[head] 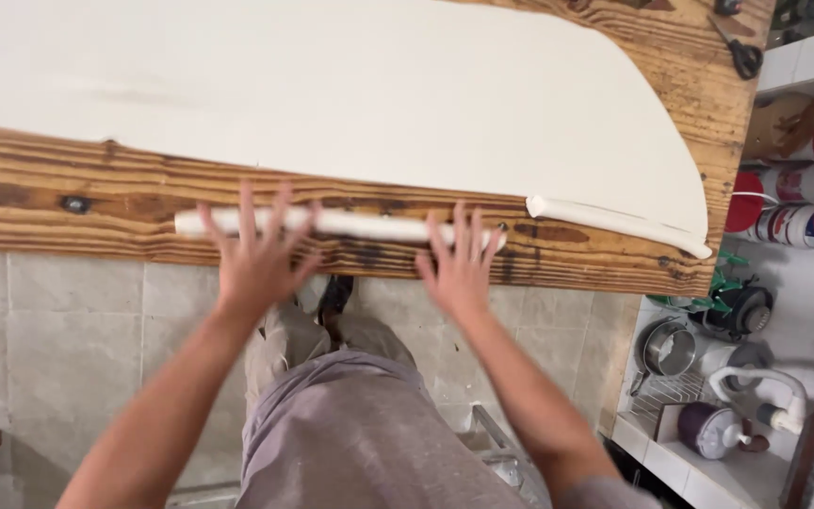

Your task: Cutting strips of dough and rolling them into long cylinders to place on a baking tray.

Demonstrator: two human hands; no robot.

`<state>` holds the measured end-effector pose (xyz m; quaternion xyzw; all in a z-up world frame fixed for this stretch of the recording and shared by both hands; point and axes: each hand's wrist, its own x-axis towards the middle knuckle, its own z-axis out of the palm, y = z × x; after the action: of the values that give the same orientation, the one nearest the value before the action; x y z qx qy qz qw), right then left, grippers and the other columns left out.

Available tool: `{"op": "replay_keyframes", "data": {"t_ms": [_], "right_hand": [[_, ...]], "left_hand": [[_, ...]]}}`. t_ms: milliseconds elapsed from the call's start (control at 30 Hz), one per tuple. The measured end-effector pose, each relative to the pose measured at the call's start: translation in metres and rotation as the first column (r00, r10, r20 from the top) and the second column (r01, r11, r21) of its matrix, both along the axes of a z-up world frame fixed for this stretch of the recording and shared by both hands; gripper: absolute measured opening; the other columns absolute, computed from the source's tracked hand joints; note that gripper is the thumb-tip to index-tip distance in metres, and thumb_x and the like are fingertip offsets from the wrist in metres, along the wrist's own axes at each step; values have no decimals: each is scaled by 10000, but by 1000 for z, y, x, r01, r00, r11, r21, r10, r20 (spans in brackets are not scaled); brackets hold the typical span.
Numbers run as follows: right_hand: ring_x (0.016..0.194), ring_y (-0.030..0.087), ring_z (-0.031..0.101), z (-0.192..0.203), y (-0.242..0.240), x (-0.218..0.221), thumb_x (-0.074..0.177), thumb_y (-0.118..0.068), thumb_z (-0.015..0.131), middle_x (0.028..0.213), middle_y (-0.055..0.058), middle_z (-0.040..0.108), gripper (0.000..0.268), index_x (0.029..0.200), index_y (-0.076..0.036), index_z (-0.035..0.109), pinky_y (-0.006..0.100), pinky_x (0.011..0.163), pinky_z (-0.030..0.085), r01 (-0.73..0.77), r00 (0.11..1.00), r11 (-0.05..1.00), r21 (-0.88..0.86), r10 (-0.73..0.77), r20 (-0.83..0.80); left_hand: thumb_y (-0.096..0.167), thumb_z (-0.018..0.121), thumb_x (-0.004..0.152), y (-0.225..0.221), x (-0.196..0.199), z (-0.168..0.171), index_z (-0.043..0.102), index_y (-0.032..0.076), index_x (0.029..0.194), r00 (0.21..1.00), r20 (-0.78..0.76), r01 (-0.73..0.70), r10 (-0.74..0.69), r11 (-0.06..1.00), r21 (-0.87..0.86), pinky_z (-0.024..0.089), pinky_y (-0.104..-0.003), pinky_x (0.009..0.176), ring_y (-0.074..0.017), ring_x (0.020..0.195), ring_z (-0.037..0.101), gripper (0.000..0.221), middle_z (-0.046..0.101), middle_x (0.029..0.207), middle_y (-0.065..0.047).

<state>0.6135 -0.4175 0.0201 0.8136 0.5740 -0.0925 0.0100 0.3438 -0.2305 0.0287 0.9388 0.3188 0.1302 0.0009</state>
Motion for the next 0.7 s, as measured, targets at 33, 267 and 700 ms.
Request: {"op": "replay_keyframes", "data": {"t_ms": [33, 267, 700], "right_hand": [[1545, 446, 183, 2, 21, 13, 1043, -612, 343, 1695, 163, 204, 656, 1622, -308, 316, 753, 1154, 129, 21, 995, 999, 46, -25, 99], [1553, 369, 225, 11, -39, -2, 1029, -535, 405, 1714, 125, 196, 679, 1648, -299, 255, 700, 1177, 161, 15, 998, 999, 34, -17, 66], [1598, 338, 38, 21, 25, 47, 1120, -490, 156, 1729, 125, 41, 640, 1668, -168, 78, 475, 1292, 52, 150, 988, 989, -20, -149, 40]], "left_hand": [[591, 413, 1009, 24, 10, 6, 442, 350, 1614, 999, 44, -29, 32, 998, -54, 159, -925, 962, -565, 1470, 281, 651, 383, 1691, -88], [603, 449, 975, -24, -35, -3, 499, 335, 1595, 996, 0, -86, 87, 995, -53, 208, -856, 1037, -538, 1497, 317, 678, 428, 1680, -111], [676, 133, 1033, 70, -13, 17, 153, 287, 1687, 958, -189, -279, 218, 864, -418, -100, -712, 1205, -342, 1577, -141, 760, -95, 1742, -76]]}}
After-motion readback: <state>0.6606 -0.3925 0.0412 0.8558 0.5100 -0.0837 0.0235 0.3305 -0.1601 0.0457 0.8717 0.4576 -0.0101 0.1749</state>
